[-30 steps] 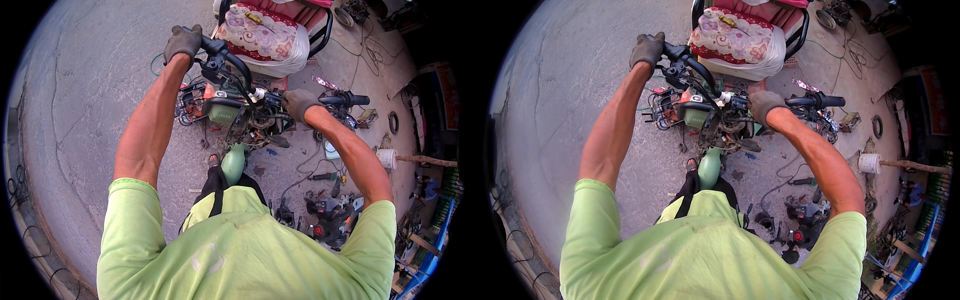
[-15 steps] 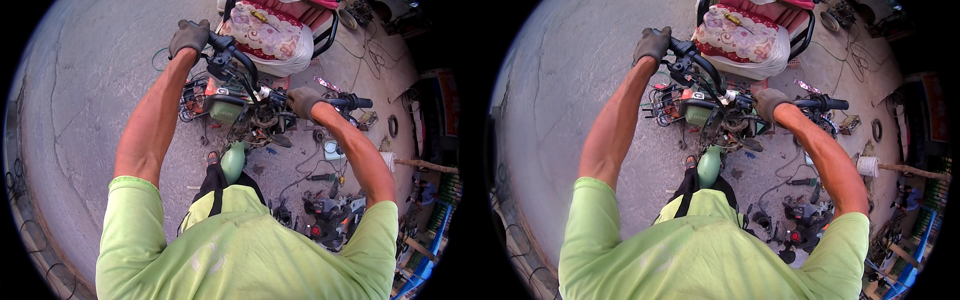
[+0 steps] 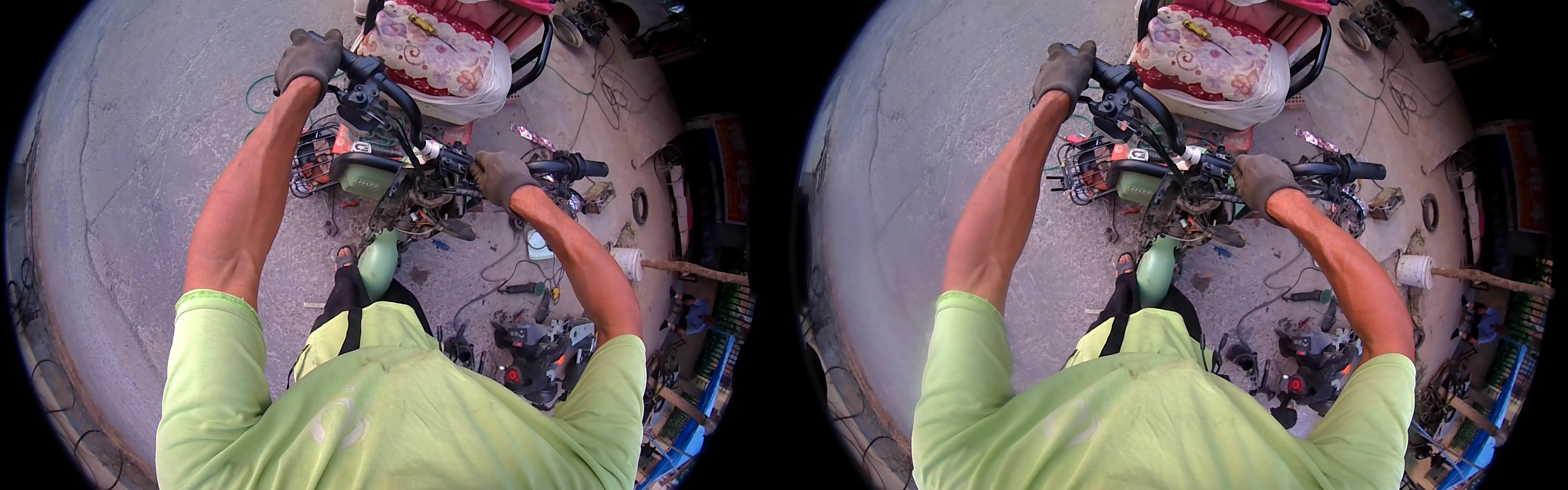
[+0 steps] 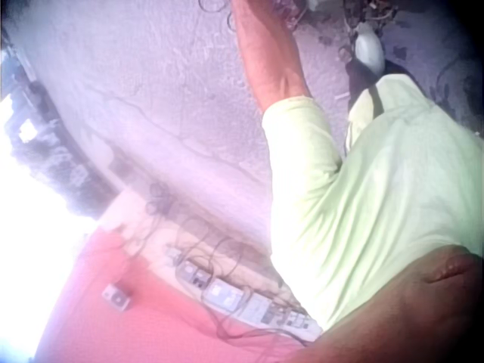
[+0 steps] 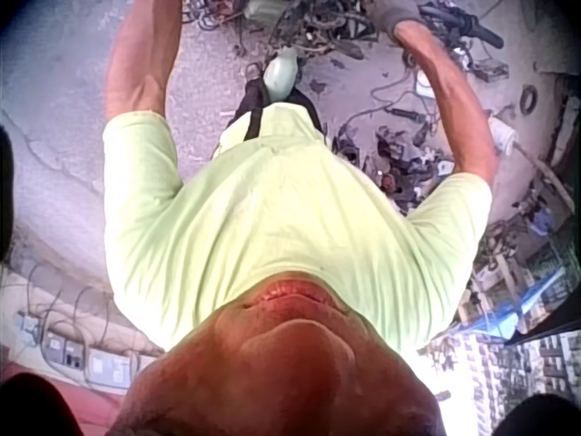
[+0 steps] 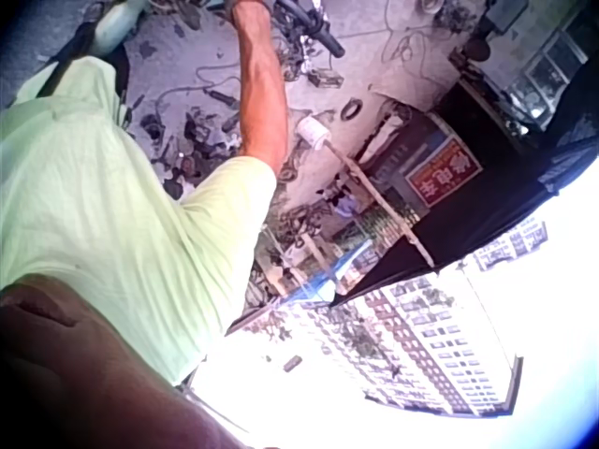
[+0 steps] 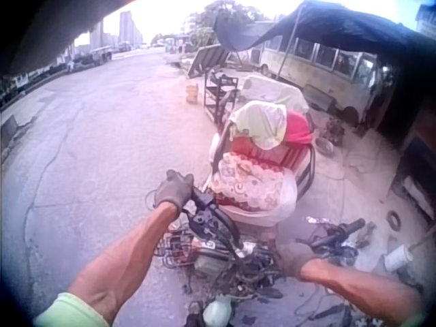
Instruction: The person adjusts and manipulates the handlebars and wiring of a green motorcycle. They repeatedly grip the handlebars, twist the throttle, and pull on wires near the handlebar stem.
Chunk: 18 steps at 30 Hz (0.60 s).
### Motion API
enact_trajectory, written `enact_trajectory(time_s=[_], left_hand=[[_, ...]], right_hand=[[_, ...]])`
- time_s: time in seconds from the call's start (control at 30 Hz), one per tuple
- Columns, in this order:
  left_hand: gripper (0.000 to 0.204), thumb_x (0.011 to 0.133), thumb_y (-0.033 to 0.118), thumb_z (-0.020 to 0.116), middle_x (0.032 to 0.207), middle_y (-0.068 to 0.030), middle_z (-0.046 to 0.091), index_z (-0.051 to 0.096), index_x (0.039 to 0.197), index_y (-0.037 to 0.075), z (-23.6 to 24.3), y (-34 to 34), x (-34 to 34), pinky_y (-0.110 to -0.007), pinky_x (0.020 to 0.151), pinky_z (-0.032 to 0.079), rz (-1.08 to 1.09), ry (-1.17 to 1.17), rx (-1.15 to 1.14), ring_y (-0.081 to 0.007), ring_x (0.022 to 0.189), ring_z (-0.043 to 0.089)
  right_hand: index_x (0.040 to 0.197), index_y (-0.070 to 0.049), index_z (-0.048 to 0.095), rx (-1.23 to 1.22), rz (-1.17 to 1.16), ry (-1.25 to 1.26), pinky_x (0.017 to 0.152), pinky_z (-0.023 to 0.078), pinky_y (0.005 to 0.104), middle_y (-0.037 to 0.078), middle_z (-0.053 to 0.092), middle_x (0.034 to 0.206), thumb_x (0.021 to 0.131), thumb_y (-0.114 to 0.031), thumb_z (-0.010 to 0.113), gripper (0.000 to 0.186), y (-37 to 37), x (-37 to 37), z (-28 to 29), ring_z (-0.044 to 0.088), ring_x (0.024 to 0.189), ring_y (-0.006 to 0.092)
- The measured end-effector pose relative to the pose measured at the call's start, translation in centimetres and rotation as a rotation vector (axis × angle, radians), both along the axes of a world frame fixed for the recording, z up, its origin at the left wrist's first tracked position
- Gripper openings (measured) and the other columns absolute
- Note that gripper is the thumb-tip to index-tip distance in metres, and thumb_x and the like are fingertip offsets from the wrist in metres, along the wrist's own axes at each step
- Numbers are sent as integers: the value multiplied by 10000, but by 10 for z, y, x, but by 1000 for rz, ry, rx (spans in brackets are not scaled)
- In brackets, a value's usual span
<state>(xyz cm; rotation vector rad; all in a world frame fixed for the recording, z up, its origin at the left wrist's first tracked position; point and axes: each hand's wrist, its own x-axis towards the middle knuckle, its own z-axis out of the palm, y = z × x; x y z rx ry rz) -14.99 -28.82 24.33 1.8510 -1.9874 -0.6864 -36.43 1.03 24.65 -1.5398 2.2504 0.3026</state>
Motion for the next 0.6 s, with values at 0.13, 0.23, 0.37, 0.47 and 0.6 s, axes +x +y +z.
enact_trajectory(time_s=[0.13, 0.23, 0.37, 0.47, 0.6], left_hand=[[785, 906, 593, 522, 1260, -336, 661, 487, 1373, -37, 2, -1, 3, -513, 1047, 484, -40, 61, 91, -455, 1216, 647], [781, 908, 591, 518, 1263, -335, 659, 489, 1371, -38, 2, 0, 4, -509, 1047, 485, -46, 67, 70, -455, 1215, 646], [781, 906, 590, 523, 1272, -334, 655, 491, 1371, -37, 0, -3, 4, -507, 1047, 485, -47, 82, 88, -454, 1211, 648], [782, 902, 590, 528, 1275, -332, 654, 495, 1370, -36, -1, -4, 3, -507, 1044, 487, -47, 84, 81, -455, 1207, 650], [784, 900, 591, 528, 1274, -332, 655, 500, 1367, -37, 1, -1, 2, -507, 1039, 491, -43, 85, 79, -457, 1203, 651]], right_hand=[[1061, -69, 705, -24, 3, -18, 851, 528, 532, 214, 732, 984, 1012, -318, 549, 298, 2, 1, 1, 691, 950, 434], [1073, -70, 694, -53, 1, -28, 843, 526, 532, 212, 732, 984, 1013, -308, 549, 285, 4, 4, 2, 690, 947, 434], [1041, -57, 686, -77, 34, -14, 819, 515, 541, 234, 717, 947, 1004, -286, 575, 256, 5, 1, -4, 681, 917, 448], [1016, -65, 691, -32, 52, -23, 814, 517, 542, 225, 718, 941, 988, -262, 581, 227, 0, 0, -4, 681, 908, 449], [1056, -84, 724, 70, 183, 79, 845, 542, 520, 200, 739, 985, 961, -220, 572, 225, -11, -2, -1, 709, 960, 413]])
